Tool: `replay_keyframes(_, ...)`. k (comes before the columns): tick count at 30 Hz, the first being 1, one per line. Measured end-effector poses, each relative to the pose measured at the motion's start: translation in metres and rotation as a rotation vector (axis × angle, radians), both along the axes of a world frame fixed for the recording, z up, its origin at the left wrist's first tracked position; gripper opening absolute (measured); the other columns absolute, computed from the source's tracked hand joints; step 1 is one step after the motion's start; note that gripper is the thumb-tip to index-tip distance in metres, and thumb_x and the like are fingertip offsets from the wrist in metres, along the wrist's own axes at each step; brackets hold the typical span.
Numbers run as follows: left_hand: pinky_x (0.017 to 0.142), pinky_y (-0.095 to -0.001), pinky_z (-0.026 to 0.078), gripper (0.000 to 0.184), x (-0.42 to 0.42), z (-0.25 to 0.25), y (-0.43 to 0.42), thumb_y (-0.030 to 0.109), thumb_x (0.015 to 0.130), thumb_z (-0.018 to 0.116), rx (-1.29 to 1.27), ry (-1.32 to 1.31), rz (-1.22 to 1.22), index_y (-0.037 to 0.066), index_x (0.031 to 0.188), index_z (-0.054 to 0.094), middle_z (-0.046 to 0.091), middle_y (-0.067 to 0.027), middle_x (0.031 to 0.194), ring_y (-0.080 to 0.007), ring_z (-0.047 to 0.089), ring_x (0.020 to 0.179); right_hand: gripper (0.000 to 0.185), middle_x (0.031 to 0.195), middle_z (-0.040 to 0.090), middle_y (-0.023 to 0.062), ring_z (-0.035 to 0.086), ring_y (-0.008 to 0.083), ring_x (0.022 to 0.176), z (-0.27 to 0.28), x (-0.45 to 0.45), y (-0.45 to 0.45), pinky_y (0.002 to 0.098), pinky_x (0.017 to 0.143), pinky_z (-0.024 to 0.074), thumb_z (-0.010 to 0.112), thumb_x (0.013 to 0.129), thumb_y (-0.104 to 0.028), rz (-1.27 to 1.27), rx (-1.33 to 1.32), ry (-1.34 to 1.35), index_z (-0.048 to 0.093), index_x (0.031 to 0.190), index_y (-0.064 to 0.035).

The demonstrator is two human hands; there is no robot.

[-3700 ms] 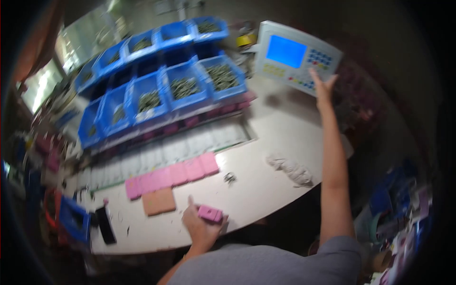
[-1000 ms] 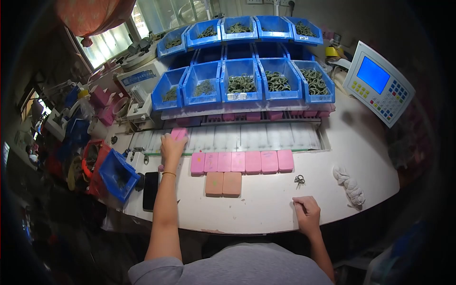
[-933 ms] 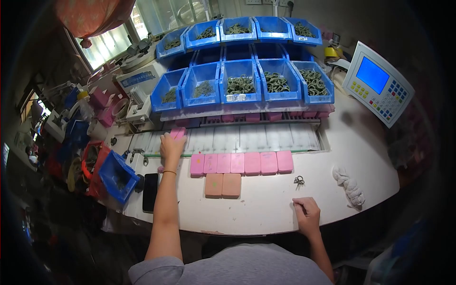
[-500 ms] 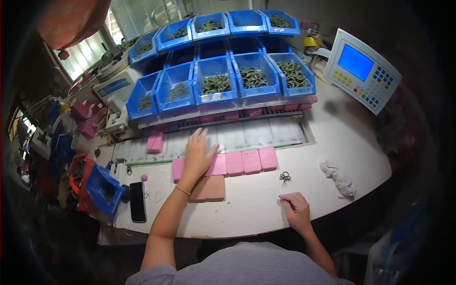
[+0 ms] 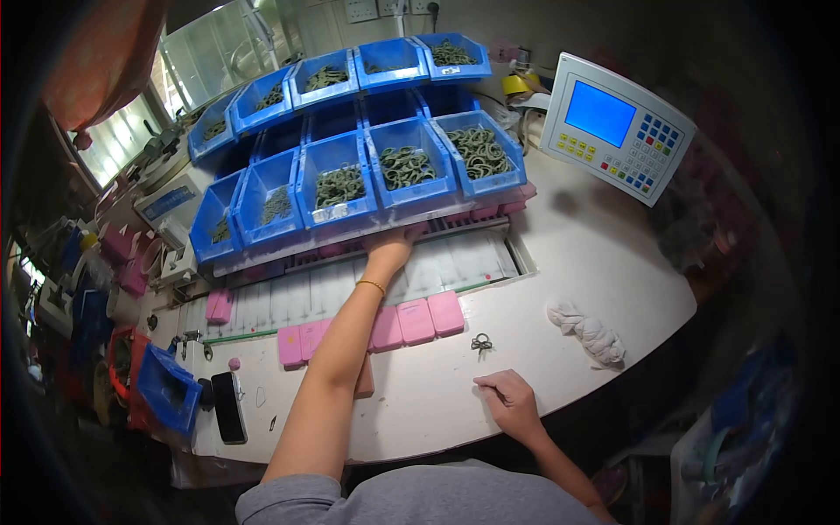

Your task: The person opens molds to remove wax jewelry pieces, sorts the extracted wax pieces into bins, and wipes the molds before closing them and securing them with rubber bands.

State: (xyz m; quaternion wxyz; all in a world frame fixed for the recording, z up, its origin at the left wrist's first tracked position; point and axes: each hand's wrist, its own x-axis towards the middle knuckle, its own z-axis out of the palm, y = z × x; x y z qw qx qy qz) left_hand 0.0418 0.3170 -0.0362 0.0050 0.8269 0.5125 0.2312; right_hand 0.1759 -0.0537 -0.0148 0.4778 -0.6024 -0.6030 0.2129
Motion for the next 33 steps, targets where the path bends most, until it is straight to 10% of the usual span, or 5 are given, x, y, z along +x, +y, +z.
replay_keyframes(5, 0.117, -0.0457, 0.029, 0.071, -0.015, -0.009, 0.020, 0.064, 0.098, 0.041, -0.083, -0.016, -0.026, 0.015, 0.150, 0.043, 0.041, -0.0163, 0.155, -0.0362, 0.035, 0.143, 0.014, 0.088, 0.071, 0.0102, 0.065, 0.0244, 0.080, -0.001, 0.003, 0.002, 0.0334, 0.071, 0.0513, 0.065, 0.085, 0.001, 0.003, -0.011, 0.036, 0.073, 0.097, -0.0022)
replay_keyframes(14, 0.112, -0.0741, 0.021, 0.047, -0.025, -0.033, 0.057, 0.047, 0.105, 0.035, -0.168, 0.363, -0.244, 0.043, 0.151, 0.039, 0.029, -0.0182, 0.161, -0.0449, 0.031, 0.145, 0.013, 0.085, 0.070, 0.0103, 0.064, 0.0246, 0.077, -0.001, 0.002, 0.001, 0.0336, 0.069, 0.0505, 0.065, 0.086, -0.001, -0.004, -0.070, 0.072, 0.074, 0.096, -0.0025)
replay_keyframes(19, 0.113, -0.0440, 0.036, 0.080, -0.078, 0.023, -0.014, 0.061, 0.092, 0.057, -0.243, -0.121, -0.073, 0.009, 0.151, 0.042, 0.040, -0.0166, 0.157, -0.0392, 0.042, 0.140, 0.013, 0.084, 0.070, 0.0100, 0.063, 0.0237, 0.076, -0.004, 0.003, 0.000, 0.0333, 0.067, 0.0500, 0.066, 0.087, -0.002, -0.030, -0.067, 0.132, 0.074, 0.096, -0.0026)
replay_keyframes(25, 0.102, -0.0394, 0.046, 0.069, -0.145, 0.032, -0.014, 0.061, 0.083, 0.070, -0.284, -0.107, 0.051, 0.009, 0.128, 0.066, 0.071, -0.0144, 0.121, -0.0315, 0.062, 0.119, 0.012, 0.083, 0.069, 0.0098, 0.063, 0.0236, 0.075, -0.002, 0.001, 0.005, 0.0330, 0.068, 0.0502, 0.067, 0.086, -0.002, 0.008, -0.067, 0.054, 0.074, 0.095, -0.0027)
replay_keyframes(33, 0.111, -0.0440, 0.038, 0.084, -0.105, -0.011, 0.029, 0.065, 0.085, 0.065, -0.161, -0.076, 0.236, 0.009, 0.146, 0.048, 0.049, -0.0147, 0.150, -0.0344, 0.046, 0.136, 0.012, 0.083, 0.070, 0.0110, 0.064, 0.0206, 0.074, -0.008, -0.004, 0.008, 0.0305, 0.067, 0.0499, 0.067, 0.085, 0.000, -0.074, -0.132, 0.123, 0.074, 0.095, -0.0006)
